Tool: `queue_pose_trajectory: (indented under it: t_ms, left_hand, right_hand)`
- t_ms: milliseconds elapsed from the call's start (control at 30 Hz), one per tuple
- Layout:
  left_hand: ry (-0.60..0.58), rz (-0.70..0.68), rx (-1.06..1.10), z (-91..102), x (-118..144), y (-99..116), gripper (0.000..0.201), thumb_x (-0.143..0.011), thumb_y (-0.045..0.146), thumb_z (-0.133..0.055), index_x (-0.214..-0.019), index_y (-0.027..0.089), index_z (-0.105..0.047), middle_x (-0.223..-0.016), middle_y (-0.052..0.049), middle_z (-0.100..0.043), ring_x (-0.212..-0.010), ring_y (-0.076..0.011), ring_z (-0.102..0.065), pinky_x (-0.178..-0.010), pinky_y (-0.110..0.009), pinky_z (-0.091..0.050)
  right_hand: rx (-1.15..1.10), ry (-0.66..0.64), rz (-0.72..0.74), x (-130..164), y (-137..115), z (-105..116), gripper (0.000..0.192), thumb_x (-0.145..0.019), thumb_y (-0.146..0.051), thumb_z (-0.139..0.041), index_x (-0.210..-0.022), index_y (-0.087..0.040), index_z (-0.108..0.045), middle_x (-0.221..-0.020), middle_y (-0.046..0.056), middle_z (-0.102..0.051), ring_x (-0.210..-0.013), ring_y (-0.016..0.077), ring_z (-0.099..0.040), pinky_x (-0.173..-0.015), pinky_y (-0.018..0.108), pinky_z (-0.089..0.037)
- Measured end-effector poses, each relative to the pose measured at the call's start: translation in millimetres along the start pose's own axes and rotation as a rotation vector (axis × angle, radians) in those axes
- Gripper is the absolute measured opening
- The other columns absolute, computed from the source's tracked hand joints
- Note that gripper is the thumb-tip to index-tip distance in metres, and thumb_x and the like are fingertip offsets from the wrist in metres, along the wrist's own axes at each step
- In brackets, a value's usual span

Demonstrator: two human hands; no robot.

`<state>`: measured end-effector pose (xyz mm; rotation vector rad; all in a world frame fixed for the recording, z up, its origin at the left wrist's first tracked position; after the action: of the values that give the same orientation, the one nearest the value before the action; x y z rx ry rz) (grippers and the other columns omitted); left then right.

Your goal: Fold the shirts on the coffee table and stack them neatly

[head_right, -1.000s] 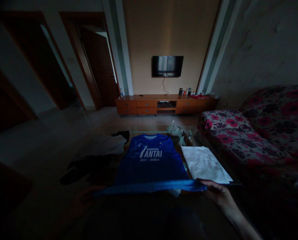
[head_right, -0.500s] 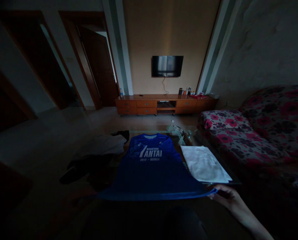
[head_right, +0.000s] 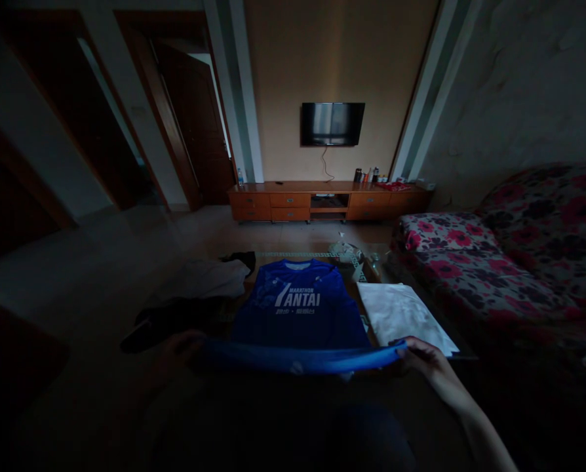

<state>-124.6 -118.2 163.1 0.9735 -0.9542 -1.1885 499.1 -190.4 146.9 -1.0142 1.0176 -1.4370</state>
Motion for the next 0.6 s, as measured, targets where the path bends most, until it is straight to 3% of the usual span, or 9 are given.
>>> queue_pose_trajectory:
  t_ms: [67, 233, 333, 433, 600]
  left_hand:
    - [-0.071, -0.062, -0.037, -19.4, -24, 0, 0.047, -0.074, 0.058, -0.077, -0.097, 0.017, -0.076, -0.091, -0.005, -0.075, -0.09, -0.0271, -0.068, -0.076, -0.032, -0.055]
    - [0.035, -0.139, -0.052, -48.5, -84, -14, 0.055, -0.078, 0.064, -0.065, -0.102, 0.015, -0.073, -0.1, -0.009, -0.076, -0.096, -0.0276, -0.069, -0.087, -0.035, -0.054]
    - [0.073, -0.14, -0.063, -62.9, -119, -32, 0.054, -0.076, 0.063, -0.062, -0.098, 0.015, -0.072, -0.098, -0.011, -0.077, -0.095, -0.029, -0.071, -0.086, -0.038, -0.055]
    - [0.143, -0.137, -0.126, -71.8, -153, -51, 0.048, -0.076, 0.057, -0.061, -0.096, 0.015, -0.073, -0.1, -0.012, -0.078, -0.096, -0.029, -0.072, -0.088, -0.038, -0.055]
    - [0.203, -0.101, -0.177, -92.0, -194, -79, 0.039, -0.082, 0.051, -0.058, -0.092, 0.016, -0.072, -0.101, -0.014, -0.077, -0.096, -0.029, -0.072, -0.088, -0.039, -0.055]
  right_hand:
    - [-0.09, 0.065, 0.054, -24, -2, -8, 0.037, -0.08, -0.055, -0.075, -0.074, -0.021, -0.064, -0.07, -0.001, -0.06, -0.068, 0.0155, -0.055, -0.065, 0.025, -0.048]
    - [-0.251, 0.148, 0.052, -89, 19, -30, 0.045, -0.074, -0.06, -0.078, -0.084, -0.021, -0.059, -0.075, -0.002, -0.058, -0.071, 0.0146, -0.055, -0.068, 0.028, -0.05]
    - [-0.118, 0.219, 0.06, -130, 37, -33, 0.054, -0.071, -0.069, -0.073, -0.088, -0.019, -0.062, -0.077, 0.001, -0.063, -0.07, 0.0165, -0.057, -0.063, 0.028, -0.049]
    - [0.101, 0.322, 0.089, -166, 54, -33, 0.062, -0.071, -0.074, -0.062, -0.091, -0.016, -0.066, -0.083, 0.008, -0.07, -0.076, 0.0216, -0.064, -0.068, 0.032, -0.051]
    - [0.301, 0.465, -0.01, -201, 88, -35, 0.061, -0.077, -0.066, -0.048, -0.102, -0.013, -0.068, -0.086, 0.015, -0.074, -0.08, 0.0277, -0.068, -0.072, 0.038, -0.051]
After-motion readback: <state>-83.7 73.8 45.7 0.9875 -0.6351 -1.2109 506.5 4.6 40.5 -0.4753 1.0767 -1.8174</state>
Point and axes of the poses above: each hand's wrist, its own x-axis away from the middle knuckle, its own z-axis out of the back of the hand, y = z × x, the point moved 8 cm from there along -x, towards the middle knuckle
